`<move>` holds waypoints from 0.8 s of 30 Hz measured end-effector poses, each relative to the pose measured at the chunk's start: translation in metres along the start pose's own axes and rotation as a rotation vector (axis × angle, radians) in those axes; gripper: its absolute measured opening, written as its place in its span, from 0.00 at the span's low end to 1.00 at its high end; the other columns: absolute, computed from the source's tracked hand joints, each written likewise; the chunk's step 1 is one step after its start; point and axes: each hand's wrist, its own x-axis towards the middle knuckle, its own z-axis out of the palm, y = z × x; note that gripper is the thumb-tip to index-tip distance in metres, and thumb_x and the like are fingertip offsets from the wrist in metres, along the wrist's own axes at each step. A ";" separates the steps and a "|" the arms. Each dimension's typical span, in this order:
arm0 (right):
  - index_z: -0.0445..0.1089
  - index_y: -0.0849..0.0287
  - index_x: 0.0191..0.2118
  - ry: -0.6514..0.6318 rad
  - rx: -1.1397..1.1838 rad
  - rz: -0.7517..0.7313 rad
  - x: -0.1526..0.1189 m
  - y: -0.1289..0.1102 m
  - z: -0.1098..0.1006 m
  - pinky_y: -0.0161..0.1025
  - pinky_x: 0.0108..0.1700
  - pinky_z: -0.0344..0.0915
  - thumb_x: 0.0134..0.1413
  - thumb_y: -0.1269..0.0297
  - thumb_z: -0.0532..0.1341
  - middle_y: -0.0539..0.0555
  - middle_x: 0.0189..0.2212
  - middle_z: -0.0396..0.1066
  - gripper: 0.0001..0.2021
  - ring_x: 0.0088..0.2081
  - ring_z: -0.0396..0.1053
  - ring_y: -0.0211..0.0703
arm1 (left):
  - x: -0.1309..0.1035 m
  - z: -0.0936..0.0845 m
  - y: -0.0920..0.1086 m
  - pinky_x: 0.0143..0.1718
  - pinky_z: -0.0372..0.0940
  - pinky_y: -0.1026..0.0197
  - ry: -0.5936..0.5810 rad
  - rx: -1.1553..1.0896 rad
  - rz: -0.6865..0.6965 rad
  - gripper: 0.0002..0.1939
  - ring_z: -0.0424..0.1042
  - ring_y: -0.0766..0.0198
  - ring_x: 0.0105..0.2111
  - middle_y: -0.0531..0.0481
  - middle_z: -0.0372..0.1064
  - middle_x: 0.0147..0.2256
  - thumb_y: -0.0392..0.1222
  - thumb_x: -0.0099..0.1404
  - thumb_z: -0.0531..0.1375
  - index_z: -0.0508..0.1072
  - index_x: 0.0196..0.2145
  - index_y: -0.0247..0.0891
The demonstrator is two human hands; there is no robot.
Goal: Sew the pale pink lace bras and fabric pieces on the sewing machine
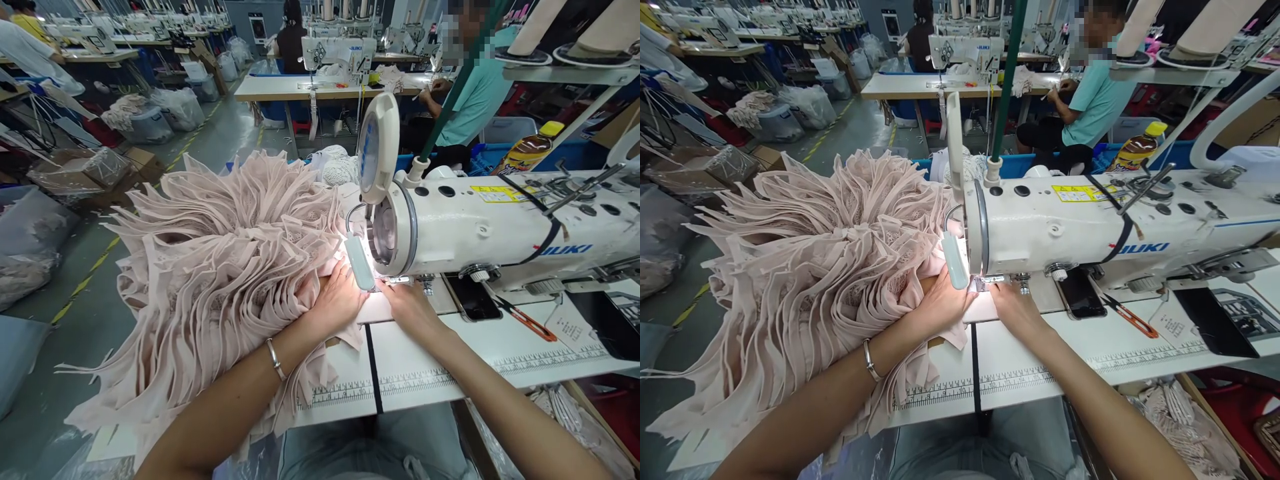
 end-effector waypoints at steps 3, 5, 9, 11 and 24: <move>0.66 0.55 0.63 0.013 -0.009 -0.012 0.000 0.000 0.001 0.48 0.50 0.60 0.58 0.81 0.45 0.64 0.53 0.71 0.31 0.47 0.69 0.53 | 0.000 0.000 0.000 0.61 0.61 0.42 -0.003 0.010 -0.006 0.09 0.62 0.47 0.62 0.36 0.69 0.54 0.39 0.70 0.58 0.70 0.46 0.35; 0.64 0.54 0.65 0.023 -0.014 -0.014 -0.001 0.001 0.004 0.49 0.51 0.60 0.58 0.81 0.45 0.64 0.52 0.71 0.32 0.46 0.69 0.54 | 0.000 0.001 0.000 0.61 0.61 0.42 -0.004 0.010 -0.009 0.09 0.61 0.47 0.62 0.36 0.69 0.54 0.39 0.70 0.58 0.70 0.46 0.35; 0.65 0.55 0.64 0.034 -0.017 -0.015 0.000 0.002 0.007 0.51 0.52 0.58 0.59 0.81 0.44 0.64 0.52 0.70 0.31 0.46 0.69 0.54 | 0.000 0.005 -0.001 0.62 0.60 0.43 0.012 0.004 -0.037 0.15 0.60 0.46 0.64 0.33 0.67 0.57 0.39 0.69 0.58 0.68 0.51 0.32; 0.67 0.55 0.61 0.035 -0.004 -0.015 0.000 0.002 0.007 0.51 0.53 0.58 0.59 0.81 0.44 0.64 0.52 0.70 0.30 0.46 0.69 0.54 | 0.000 0.005 -0.001 0.62 0.60 0.43 0.027 -0.019 -0.046 0.17 0.60 0.47 0.63 0.34 0.66 0.57 0.38 0.68 0.58 0.66 0.54 0.32; 0.66 0.54 0.62 0.025 0.095 -0.003 0.002 0.006 0.010 0.48 0.50 0.58 0.59 0.78 0.46 0.63 0.50 0.71 0.29 0.48 0.69 0.55 | -0.001 0.001 0.001 0.58 0.63 0.42 0.027 -0.036 -0.043 0.09 0.64 0.47 0.59 0.38 0.68 0.51 0.38 0.68 0.58 0.68 0.46 0.37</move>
